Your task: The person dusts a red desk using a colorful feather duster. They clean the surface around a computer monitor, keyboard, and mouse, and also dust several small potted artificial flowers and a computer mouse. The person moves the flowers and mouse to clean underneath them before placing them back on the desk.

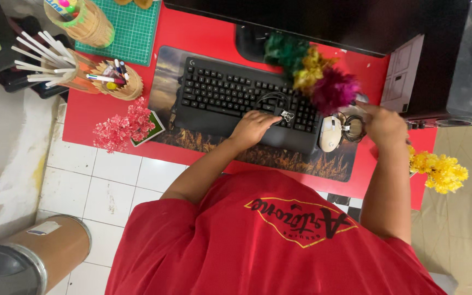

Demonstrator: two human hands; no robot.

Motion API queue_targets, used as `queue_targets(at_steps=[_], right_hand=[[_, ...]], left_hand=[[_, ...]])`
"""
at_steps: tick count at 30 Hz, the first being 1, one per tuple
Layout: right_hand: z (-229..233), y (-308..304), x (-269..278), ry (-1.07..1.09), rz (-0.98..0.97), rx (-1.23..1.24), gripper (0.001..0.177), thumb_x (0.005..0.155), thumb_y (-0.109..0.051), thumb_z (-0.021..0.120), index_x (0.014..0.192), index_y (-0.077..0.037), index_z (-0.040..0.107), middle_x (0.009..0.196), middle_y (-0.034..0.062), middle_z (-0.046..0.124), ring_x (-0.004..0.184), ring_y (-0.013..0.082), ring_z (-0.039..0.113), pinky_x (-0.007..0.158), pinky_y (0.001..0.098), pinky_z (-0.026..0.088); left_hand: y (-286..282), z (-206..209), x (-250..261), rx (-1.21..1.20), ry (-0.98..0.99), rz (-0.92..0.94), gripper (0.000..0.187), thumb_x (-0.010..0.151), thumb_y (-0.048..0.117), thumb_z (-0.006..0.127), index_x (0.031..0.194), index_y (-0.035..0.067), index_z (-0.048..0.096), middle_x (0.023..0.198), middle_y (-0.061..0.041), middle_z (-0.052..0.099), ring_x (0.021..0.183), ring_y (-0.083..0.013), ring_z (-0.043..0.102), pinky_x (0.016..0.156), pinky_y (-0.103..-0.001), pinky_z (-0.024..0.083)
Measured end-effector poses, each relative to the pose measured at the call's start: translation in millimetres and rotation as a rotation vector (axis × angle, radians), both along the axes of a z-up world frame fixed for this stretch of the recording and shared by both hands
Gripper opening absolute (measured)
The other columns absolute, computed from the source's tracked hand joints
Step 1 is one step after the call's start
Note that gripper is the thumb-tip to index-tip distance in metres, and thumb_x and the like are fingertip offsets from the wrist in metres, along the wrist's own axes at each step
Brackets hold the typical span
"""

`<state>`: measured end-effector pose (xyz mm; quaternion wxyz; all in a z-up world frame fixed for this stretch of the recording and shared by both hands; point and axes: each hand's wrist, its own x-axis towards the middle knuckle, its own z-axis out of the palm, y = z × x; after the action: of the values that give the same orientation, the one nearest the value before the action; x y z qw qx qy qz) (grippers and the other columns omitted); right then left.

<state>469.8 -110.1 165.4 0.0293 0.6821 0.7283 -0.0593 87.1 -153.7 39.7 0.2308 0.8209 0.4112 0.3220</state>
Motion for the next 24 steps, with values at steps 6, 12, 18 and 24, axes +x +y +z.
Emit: queue_targets(at_steps=[6,12,18,24], right_hand=[[30,5,13,0.018,-0.019,-0.104,0.043,0.098,-0.025,0.064,0.136,-0.044,0.069,0.108,0.0125,0.075,0.094,0.0369,0.071,0.081,0.0499,0.056],[70,5,-20,0.102,0.081,-0.107,0.042,0.098,-0.026,0.064,0.135,-0.043,0.07,0.112,0.0107,0.074,0.096,0.0357,0.071,0.082,0.0487,0.056],[11,23,-72,-0.147,0.055,-0.065,0.026,0.102,-0.031,0.064,0.125,-0.037,0.075,0.102,0.0128,0.077,0.094,0.0361,0.073,0.084,0.0486,0.058],[30,18,-50,-0.069,-0.024,-0.07,0.04,0.097,-0.03,0.065,0.133,-0.044,0.072,0.102,0.0137,0.075,0.09,0.0392,0.071,0.078,0.0509,0.057]], left_hand=[[2,-17,-2,0.109,0.09,-0.042,0.042,0.093,0.006,0.058,0.133,0.018,0.064,0.126,0.0,0.072,0.114,-0.0213,0.065,0.108,-0.043,0.045],[2,-29,-7,0.093,0.159,-0.085,0.048,0.091,0.003,0.058,0.136,0.018,0.063,0.125,-0.002,0.071,0.112,-0.0219,0.065,0.107,-0.043,0.044],[3,-31,-6,0.044,0.202,-0.064,0.054,0.088,-0.001,0.056,0.137,0.02,0.062,0.129,0.001,0.07,0.118,-0.022,0.063,0.113,-0.047,0.039],[4,-34,-16,0.044,0.164,-0.066,0.051,0.091,0.001,0.057,0.138,0.02,0.061,0.131,0.0,0.069,0.122,-0.0222,0.062,0.117,-0.049,0.037]])
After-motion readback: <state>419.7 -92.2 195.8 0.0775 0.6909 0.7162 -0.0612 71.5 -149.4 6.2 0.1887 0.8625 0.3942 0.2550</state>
